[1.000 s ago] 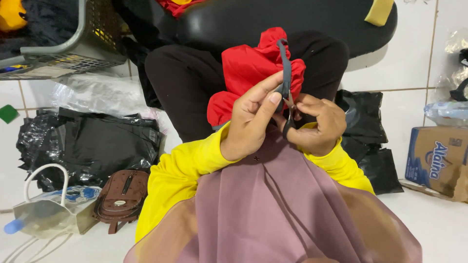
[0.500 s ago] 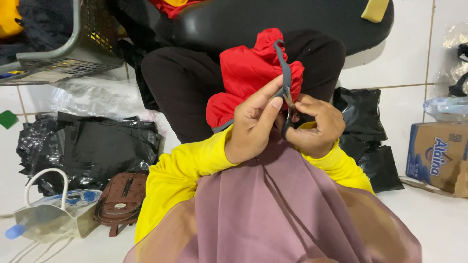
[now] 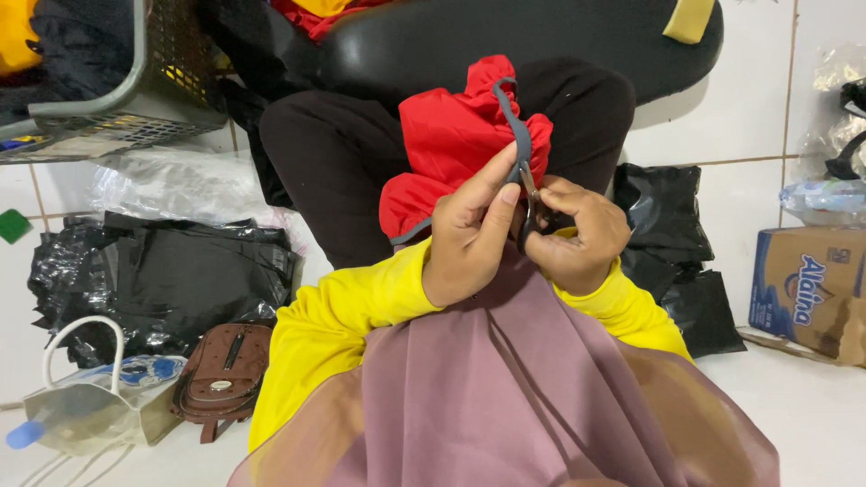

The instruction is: The person packs a red cover into a black plastic bag and then uses scissors to trim excess elastic material from another red cover.

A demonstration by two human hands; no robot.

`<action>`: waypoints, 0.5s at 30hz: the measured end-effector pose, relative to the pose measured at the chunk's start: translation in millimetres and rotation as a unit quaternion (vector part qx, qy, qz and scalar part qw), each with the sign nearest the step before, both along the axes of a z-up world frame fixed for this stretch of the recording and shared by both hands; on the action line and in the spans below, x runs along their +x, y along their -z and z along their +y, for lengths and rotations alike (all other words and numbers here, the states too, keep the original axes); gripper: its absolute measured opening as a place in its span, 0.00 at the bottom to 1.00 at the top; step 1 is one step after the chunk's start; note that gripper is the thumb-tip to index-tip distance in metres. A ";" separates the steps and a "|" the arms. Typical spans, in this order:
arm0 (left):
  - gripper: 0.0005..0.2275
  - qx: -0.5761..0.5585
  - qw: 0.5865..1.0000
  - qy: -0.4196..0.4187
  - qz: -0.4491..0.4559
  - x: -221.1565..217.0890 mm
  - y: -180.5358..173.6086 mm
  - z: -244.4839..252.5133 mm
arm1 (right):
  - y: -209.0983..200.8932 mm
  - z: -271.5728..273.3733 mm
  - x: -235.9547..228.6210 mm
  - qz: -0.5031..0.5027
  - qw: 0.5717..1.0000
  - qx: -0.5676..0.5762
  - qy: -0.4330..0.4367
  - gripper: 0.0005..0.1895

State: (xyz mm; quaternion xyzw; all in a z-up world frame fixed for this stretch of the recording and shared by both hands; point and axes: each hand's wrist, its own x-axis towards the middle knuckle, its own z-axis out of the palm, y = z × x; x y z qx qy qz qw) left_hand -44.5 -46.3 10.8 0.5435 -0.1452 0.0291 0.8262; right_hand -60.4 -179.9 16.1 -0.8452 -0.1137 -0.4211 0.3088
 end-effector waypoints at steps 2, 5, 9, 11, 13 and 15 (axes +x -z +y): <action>0.17 0.000 1.000 -0.001 0.000 0.1 1.7 -0.3 | 1.2 -0.5 0.0 0.002 1.000 -0.003 0.005 0.05; 0.17 0.005 1.000 -0.003 -0.004 0.4 4.6 0.0 | 10.5 -5.4 -1.6 0.003 1.000 -0.006 0.012 0.07; 0.16 0.011 1.000 -0.002 -0.004 2.1 -4.0 3.6 | 20.8 -13.0 -2.2 0.008 1.000 0.018 -0.013 0.13; 0.16 0.016 1.000 -0.001 -0.009 5.6 -17.5 7.1 | 8.7 -6.3 0.2 0.012 0.999 0.032 -0.018 0.12; 0.16 0.020 1.000 0.000 -0.014 6.9 -25.0 7.1 | 2.2 -3.0 1.1 0.015 0.999 0.045 -0.023 0.12; 0.15 0.032 0.999 -0.017 -0.039 6.7 -26.6 4.5 | 1.3 -2.3 1.3 0.008 0.999 0.048 -0.019 0.12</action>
